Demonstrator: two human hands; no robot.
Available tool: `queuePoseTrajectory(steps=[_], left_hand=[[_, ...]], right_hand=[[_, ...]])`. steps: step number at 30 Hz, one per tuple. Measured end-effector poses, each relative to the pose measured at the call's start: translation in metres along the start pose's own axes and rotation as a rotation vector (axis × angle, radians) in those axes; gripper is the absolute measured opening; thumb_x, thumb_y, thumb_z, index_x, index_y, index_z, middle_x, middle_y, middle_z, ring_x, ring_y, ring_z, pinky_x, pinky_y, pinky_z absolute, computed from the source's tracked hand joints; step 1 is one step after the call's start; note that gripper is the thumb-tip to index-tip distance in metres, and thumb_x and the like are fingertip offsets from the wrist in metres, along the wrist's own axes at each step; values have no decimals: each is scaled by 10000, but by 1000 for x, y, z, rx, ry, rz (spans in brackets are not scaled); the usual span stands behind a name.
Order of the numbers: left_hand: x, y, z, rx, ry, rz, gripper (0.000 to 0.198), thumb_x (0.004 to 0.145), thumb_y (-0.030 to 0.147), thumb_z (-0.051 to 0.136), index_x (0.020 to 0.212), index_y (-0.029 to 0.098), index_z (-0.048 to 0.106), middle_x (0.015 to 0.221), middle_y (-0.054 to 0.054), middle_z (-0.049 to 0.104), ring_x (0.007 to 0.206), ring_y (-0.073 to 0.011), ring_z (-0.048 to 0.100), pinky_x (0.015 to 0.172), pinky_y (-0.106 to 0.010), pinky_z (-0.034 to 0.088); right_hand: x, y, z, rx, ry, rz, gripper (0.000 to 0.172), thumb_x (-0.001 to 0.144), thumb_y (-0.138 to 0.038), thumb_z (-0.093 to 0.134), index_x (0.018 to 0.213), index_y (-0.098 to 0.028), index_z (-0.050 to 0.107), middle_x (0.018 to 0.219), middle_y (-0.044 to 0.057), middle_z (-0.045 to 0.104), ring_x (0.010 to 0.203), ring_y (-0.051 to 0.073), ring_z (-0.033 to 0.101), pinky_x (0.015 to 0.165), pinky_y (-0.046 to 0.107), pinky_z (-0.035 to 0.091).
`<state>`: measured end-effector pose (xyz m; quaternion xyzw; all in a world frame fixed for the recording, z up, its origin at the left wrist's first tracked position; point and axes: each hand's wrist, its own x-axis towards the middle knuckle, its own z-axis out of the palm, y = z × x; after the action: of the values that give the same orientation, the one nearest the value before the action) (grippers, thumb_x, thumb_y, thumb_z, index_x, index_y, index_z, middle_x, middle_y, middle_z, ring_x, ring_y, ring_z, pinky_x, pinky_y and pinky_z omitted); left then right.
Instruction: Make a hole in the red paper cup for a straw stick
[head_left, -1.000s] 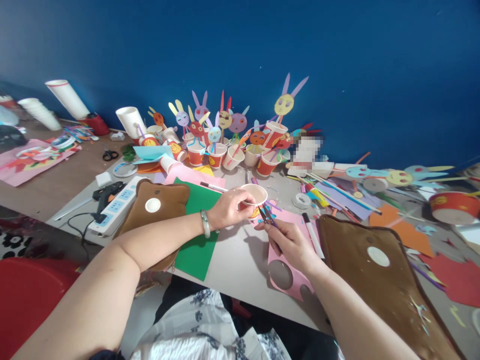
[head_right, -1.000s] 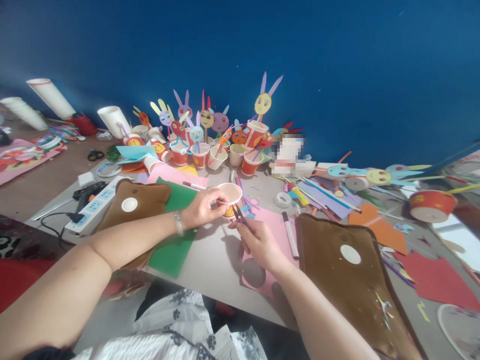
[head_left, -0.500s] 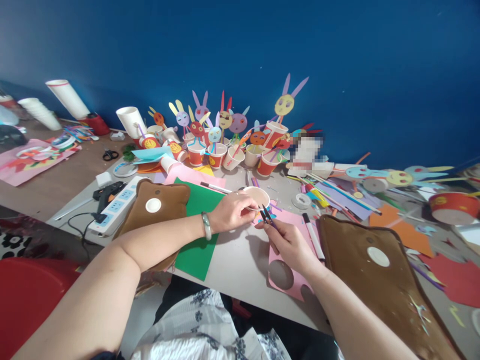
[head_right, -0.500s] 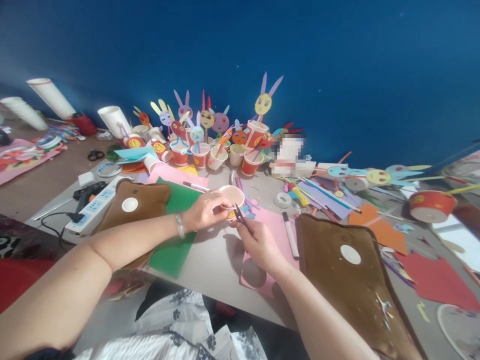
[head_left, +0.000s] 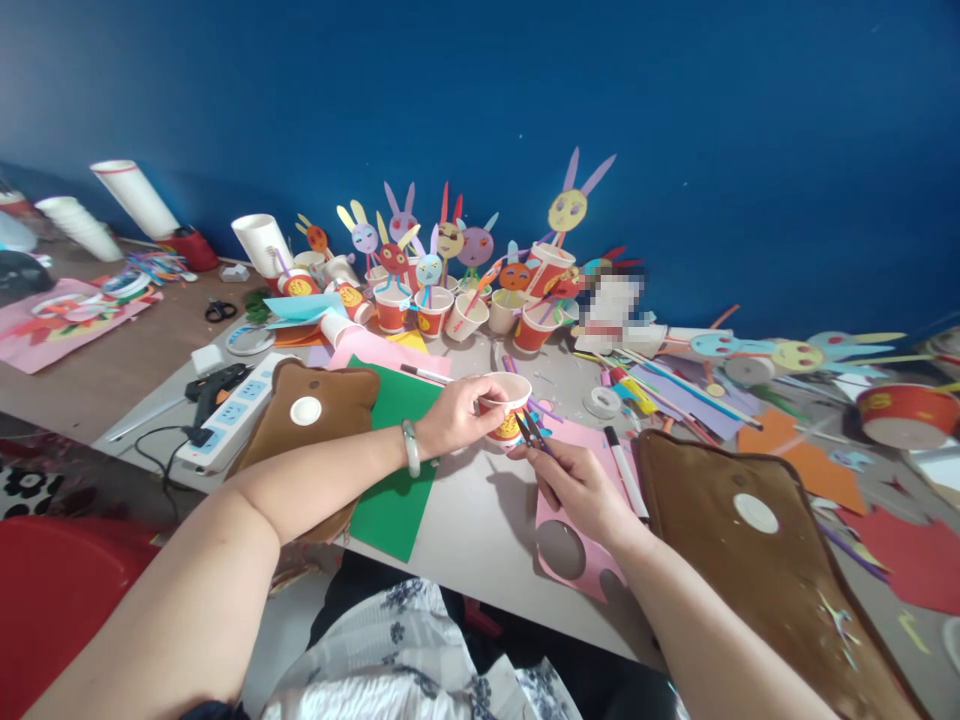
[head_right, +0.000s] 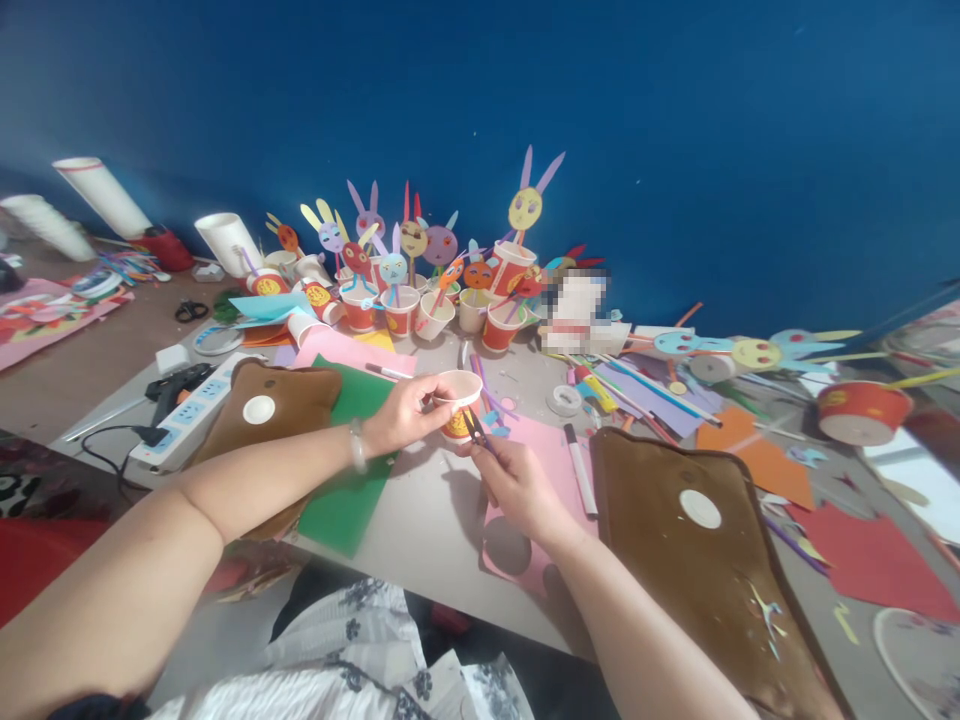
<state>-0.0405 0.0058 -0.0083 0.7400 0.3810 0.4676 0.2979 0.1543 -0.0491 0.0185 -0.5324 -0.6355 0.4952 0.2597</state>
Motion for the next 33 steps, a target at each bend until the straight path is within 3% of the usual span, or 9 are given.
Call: queuePoseTrajectory(steps=[9,22,29,33], left_hand=[[-3,0,2,-34,-8,1,132,826,274,618,862,147,624,868,-51,689,756,-134,644,707,-246,518],[-3,0,0,73,-8,121,104,839,259,600,842,157,619,851,-56,685,797,-152,641,728,-268,508],[-3,-2,3,4,17,16,108,827,256,619,847,149,621,842,-46,691,745,-135,643,702,-251,518],[-3,-3,3,6,7,35,130,829,275,626,851,147,625,836,-49,690,758,-144,645,707,-258,519]], right_hand=[[2,2,0,-6,-9,-17,420,848,-507,491,880,-126,665,428,-55,420,413,102,353,446,257,259],[1,4,2,46,-26,-11,412,877,-484,461,915,-126,662,409,-57,437,410,102,376,483,250,305],[2,3,5,8,14,-10,428,851,-511,481,925,-127,654,423,-62,413,416,106,357,460,249,275],[0,0,4,6,16,-18,420,850,-507,483,925,-130,653,436,-58,419,422,104,342,458,250,269]])
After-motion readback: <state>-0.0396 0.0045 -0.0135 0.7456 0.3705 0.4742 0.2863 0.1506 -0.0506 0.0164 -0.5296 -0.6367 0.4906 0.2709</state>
